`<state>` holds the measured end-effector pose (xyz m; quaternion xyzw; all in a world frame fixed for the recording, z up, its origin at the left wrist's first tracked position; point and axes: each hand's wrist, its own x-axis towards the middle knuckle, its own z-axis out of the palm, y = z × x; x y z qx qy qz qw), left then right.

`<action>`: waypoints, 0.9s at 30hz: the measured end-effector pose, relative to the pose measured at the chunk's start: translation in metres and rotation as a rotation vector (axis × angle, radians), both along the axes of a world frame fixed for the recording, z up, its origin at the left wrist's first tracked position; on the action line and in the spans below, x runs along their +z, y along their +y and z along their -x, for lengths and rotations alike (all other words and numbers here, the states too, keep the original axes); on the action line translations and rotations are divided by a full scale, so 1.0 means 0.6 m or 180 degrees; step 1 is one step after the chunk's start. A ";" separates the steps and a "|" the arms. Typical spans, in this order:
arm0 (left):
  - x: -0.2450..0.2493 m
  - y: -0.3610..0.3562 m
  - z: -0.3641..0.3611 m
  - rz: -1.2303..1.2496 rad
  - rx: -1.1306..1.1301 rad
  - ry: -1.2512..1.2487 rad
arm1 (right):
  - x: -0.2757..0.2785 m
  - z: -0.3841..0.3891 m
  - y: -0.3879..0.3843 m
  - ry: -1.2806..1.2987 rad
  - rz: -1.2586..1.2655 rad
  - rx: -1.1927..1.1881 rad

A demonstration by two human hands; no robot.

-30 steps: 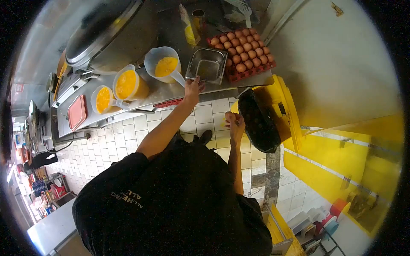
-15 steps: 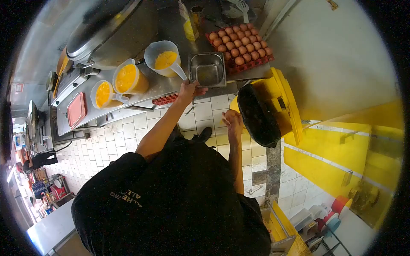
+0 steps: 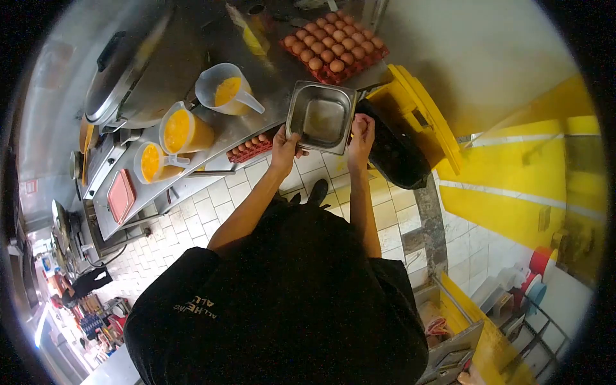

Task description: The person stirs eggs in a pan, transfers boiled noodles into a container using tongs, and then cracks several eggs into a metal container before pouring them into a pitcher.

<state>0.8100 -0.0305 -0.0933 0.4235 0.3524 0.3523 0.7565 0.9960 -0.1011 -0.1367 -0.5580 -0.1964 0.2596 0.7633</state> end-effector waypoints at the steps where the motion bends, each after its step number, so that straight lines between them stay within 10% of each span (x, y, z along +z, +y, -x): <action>1: -0.003 0.000 -0.004 -0.0049 0.0004 0.0079 | 0.019 0.005 -0.007 0.0317 -0.0047 -0.0211; 4: -0.005 -0.003 -0.011 -0.0140 -0.0033 0.0093 | 0.068 0.011 -0.024 0.0839 -0.0203 -0.0649; 8: -0.007 -0.012 -0.024 -0.0016 -0.0001 -0.0062 | 0.048 -0.004 -0.039 -0.0734 0.0599 -0.0175; 12: -0.014 -0.016 -0.034 0.0103 -0.0062 0.0003 | 0.045 -0.031 -0.041 0.0397 0.0158 -0.1279; 16: -0.005 -0.021 -0.048 0.0045 -0.0310 -0.0052 | 0.046 -0.028 -0.050 -0.1186 0.0426 -0.0795; 20: -0.004 -0.022 -0.064 -0.0006 -0.0392 -0.0051 | 0.066 -0.036 -0.059 0.0335 0.0257 -0.1342; 22: -0.005 -0.024 -0.076 0.0064 -0.0386 -0.0065 | 0.063 -0.046 -0.050 -0.1782 0.0525 -0.1029; 24: -0.005 -0.023 -0.091 0.0130 -0.0361 -0.0085 | 0.057 -0.064 -0.057 -0.1932 0.0534 -0.1053; 27: -0.008 -0.022 -0.102 -0.0049 -0.0407 -0.0104 | 0.045 -0.079 -0.067 0.0052 0.0270 -0.1537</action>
